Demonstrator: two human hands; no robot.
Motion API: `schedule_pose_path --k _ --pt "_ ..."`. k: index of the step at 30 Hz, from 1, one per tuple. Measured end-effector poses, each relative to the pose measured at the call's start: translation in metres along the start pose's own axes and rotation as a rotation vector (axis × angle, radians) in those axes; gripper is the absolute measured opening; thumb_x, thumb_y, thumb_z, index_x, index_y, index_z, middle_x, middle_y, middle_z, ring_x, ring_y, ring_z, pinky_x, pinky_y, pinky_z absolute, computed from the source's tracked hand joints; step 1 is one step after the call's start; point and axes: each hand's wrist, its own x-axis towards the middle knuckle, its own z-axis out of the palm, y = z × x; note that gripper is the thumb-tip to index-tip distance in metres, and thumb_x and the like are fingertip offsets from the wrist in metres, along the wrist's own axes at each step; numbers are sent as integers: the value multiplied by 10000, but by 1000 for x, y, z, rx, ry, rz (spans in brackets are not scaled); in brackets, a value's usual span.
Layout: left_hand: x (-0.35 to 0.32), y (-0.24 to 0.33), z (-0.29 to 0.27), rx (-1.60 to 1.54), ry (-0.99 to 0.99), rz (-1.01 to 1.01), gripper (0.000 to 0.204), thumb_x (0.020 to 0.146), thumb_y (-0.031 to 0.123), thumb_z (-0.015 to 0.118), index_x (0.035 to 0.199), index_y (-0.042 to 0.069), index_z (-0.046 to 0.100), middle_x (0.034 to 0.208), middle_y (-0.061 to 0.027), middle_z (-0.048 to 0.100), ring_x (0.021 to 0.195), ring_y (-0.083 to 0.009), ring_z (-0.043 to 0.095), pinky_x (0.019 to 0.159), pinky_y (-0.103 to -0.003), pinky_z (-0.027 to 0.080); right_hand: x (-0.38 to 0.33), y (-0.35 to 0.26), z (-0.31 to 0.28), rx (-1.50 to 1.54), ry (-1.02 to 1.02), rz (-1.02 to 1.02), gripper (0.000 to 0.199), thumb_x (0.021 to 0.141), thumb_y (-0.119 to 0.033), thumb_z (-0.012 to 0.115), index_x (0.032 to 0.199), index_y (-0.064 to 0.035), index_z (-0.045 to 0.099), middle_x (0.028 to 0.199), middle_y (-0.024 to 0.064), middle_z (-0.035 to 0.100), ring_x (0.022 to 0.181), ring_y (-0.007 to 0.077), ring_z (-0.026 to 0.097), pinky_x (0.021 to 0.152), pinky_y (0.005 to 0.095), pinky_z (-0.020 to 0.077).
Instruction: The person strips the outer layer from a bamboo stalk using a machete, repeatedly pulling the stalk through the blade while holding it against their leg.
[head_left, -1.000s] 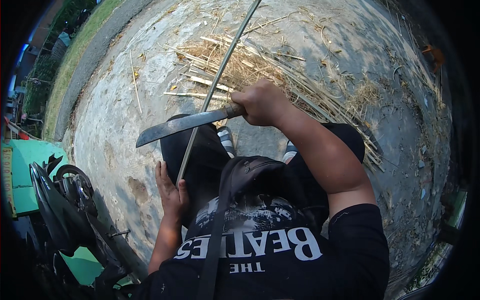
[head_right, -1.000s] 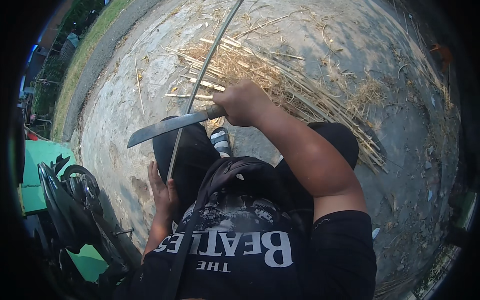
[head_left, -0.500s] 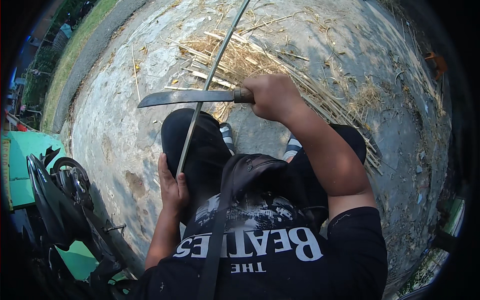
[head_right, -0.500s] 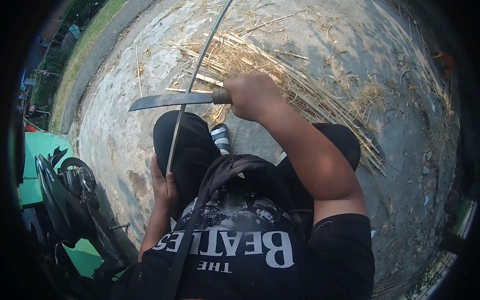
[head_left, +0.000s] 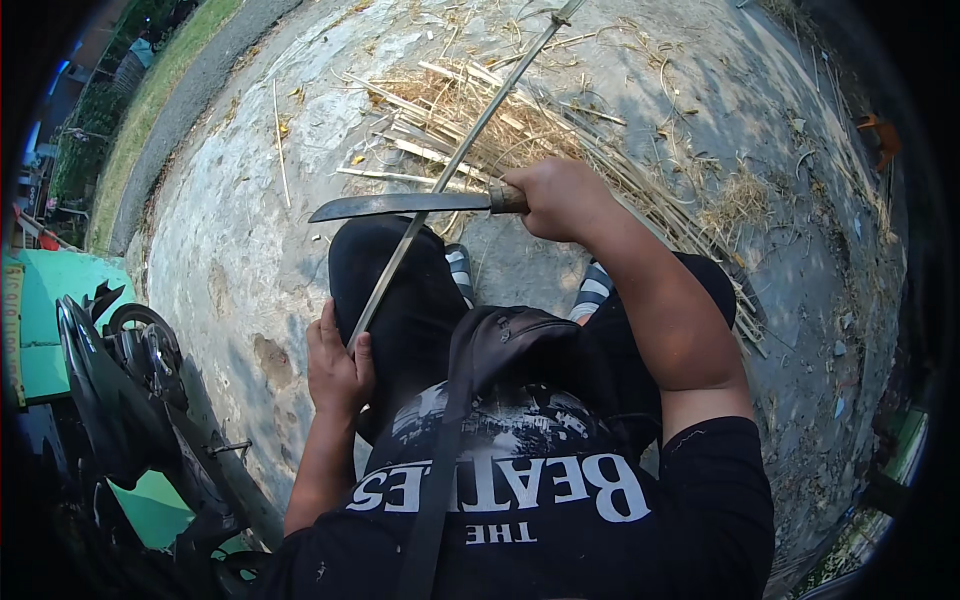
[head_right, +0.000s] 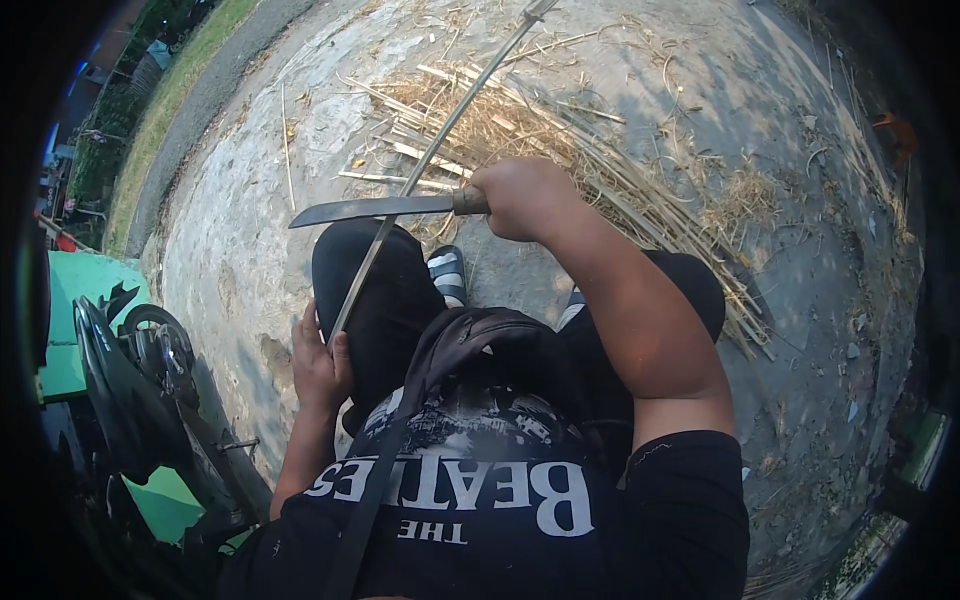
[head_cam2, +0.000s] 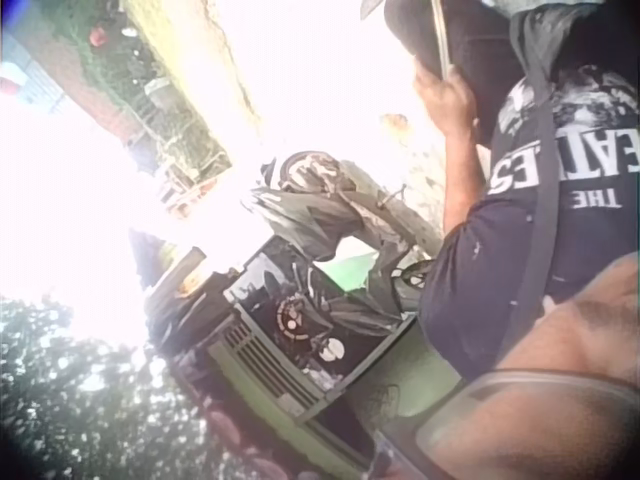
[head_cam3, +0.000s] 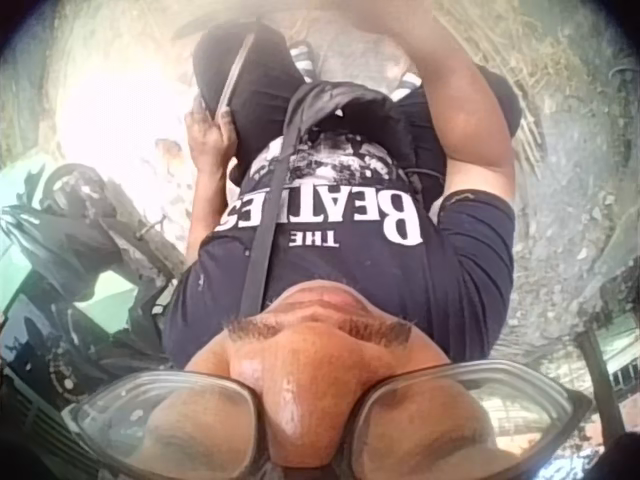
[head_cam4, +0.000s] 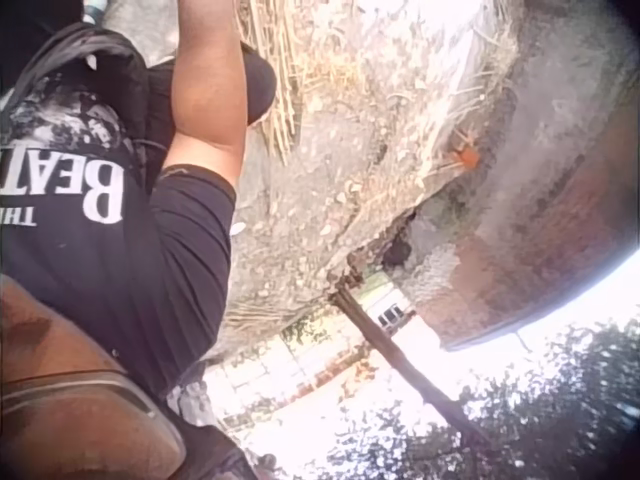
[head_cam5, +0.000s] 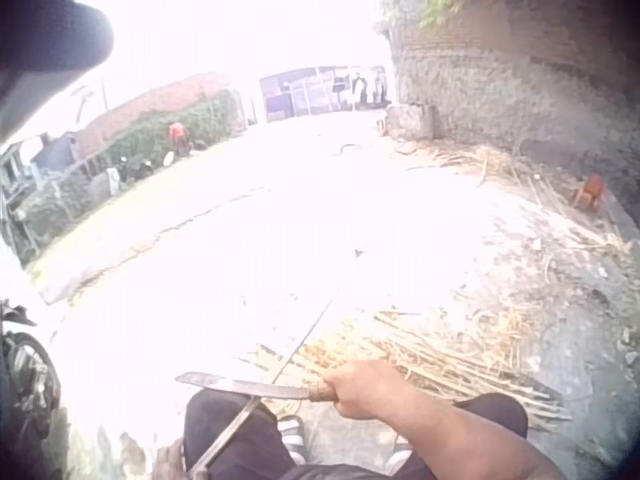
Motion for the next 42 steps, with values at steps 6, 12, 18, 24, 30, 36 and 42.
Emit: schedule_pose_path --k 6,12,18,24,30,36,42 --pt "9 -4 -5 82 -37 -6 671 1029 452 506 1532 33 355 962 -270 665 857 -452 679 688 -527 517 3 9 -7 -15 -34 38 138 800 -157 671 928 -152 722 918 122 730 946 329 713 827 467 565" --pt "7 -7 -2 28 -59 -16 693 1038 482 475 1525 5 343 724 -265 667 674 -486 668 583 -547 502 6 -11 21 6 238 -193 138 729 -126 688 864 -136 662 789 113 695 811 366 704 754 486 558" --pt "16 -4 -4 65 -89 -21 710 1044 485 466 1514 -32 337 716 -269 663 676 -483 668 583 -544 507 20 5 24 -52 137 -127 109 765 -157 688 870 -135 671 792 105 704 805 337 716 736 475 561" --pt "12 -5 -7 28 -123 -18 721 1048 491 466 1504 -50 334 721 -267 665 683 -486 666 584 -547 504 13 -10 40 -24 296 -257 90 753 -159 695 819 -145 635 752 84 678 741 318 698 681 480 543" --pt "18 -5 -4 44 -152 -45 751 1044 514 466 1501 -63 321 722 -269 662 701 -494 664 598 -554 504 26 -2 45 -76 273 -220 104 778 -184 707 833 -147 626 754 62 670 737 298 695 699 439 528" --pt "14 -7 -6 22 -173 -62 770 1042 533 458 1511 -59 309 721 -270 662 714 -503 661 607 -560 502 15 -13 44 -50 352 -273 102 768 -185 704 818 -151 623 724 62 656 717 305 684 687 435 516" --pt "20 -7 -5 17 -190 -74 777 1046 540 434 1520 -59 290 730 -280 664 731 -510 663 620 -567 504 28 14 34 -61 385 -274 107 752 -175 714 803 -154 623 703 55 649 713 300 684 696 443 511"
